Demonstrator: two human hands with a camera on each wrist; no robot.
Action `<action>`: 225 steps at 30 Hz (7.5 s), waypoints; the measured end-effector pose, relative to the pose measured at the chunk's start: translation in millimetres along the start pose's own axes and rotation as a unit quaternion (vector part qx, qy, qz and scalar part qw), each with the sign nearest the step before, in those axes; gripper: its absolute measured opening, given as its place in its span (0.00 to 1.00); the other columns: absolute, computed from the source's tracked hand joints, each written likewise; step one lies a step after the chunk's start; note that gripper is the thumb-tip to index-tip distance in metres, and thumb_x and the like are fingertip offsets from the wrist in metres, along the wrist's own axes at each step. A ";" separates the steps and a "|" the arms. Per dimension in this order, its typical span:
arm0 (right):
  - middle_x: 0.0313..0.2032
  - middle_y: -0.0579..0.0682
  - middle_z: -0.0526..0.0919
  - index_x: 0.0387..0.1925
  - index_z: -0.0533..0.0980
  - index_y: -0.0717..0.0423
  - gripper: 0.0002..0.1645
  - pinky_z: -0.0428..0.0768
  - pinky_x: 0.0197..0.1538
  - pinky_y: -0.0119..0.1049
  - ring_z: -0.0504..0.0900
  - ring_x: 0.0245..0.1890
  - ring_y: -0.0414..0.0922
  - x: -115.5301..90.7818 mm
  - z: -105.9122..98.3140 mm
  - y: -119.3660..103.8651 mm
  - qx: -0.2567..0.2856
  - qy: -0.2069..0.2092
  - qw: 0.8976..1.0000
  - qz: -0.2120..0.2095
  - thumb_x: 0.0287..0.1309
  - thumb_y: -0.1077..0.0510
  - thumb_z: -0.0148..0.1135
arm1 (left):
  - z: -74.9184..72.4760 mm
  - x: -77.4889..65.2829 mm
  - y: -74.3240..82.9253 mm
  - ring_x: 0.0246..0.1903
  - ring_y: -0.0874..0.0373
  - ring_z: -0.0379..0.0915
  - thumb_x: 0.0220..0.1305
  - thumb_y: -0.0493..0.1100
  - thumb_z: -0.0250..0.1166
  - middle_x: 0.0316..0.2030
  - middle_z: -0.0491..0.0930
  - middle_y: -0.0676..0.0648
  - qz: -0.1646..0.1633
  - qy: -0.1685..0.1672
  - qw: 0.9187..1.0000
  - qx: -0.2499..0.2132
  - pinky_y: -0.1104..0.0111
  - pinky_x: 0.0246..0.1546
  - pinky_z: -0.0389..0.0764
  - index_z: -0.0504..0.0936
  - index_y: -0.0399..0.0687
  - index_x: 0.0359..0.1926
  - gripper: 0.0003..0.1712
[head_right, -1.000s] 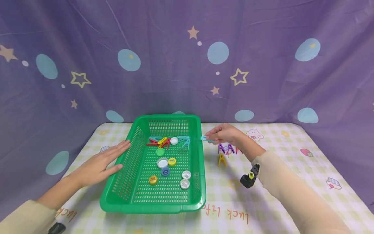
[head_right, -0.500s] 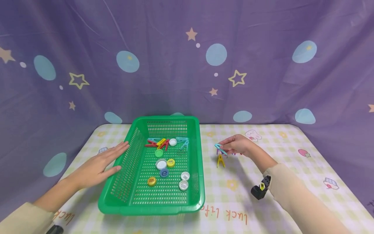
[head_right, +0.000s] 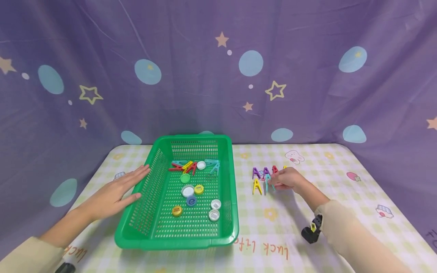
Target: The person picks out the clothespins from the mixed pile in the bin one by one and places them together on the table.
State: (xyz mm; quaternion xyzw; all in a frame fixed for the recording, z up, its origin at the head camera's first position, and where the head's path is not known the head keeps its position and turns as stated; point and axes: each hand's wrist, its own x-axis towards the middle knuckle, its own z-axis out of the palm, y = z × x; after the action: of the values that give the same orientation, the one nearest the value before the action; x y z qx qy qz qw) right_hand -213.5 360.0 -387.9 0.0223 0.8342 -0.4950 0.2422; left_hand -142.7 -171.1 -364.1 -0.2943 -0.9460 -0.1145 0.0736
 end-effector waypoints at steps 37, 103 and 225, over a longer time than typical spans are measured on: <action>0.26 0.49 0.85 0.42 0.80 0.70 0.18 0.83 0.30 0.30 0.82 0.19 0.34 10.7 15.8 8.4 -0.101 0.108 0.989 0.013 0.49 0.63 0.70 | 1.7 -1.4 -0.3 0.72 0.42 0.54 0.68 0.54 0.57 0.75 0.53 0.46 -0.003 0.002 1.000 -0.008 0.42 0.65 0.63 0.53 0.52 0.75 0.40; 0.12 0.44 0.72 0.10 0.72 0.51 0.25 0.77 0.32 0.31 0.72 0.15 0.38 87.5 145.5 -214.5 -0.275 0.013 0.960 -0.050 0.56 0.46 0.67 | 1.6 -4.4 4.3 0.72 0.44 0.55 0.68 0.53 0.58 0.75 0.54 0.47 0.001 0.014 1.000 -0.007 0.45 0.65 0.66 0.54 0.52 0.75 0.39; 0.24 0.48 0.86 0.32 0.83 0.56 0.07 0.83 0.34 0.28 0.82 0.26 0.39 44.0 121.4 -185.3 -0.012 -0.298 0.952 0.066 0.60 0.67 0.60 | -0.3 -4.5 4.7 0.72 0.43 0.55 0.68 0.54 0.57 0.75 0.53 0.46 -0.003 0.010 1.000 -0.012 0.42 0.64 0.65 0.54 0.52 0.75 0.39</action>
State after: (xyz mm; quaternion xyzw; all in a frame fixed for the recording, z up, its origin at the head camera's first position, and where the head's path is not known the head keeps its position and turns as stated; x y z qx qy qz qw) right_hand -257.2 155.2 -303.3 -0.0740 0.7264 -0.4523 0.5121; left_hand -136.4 -169.8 -363.9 -0.2911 -0.9447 -0.1285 0.0790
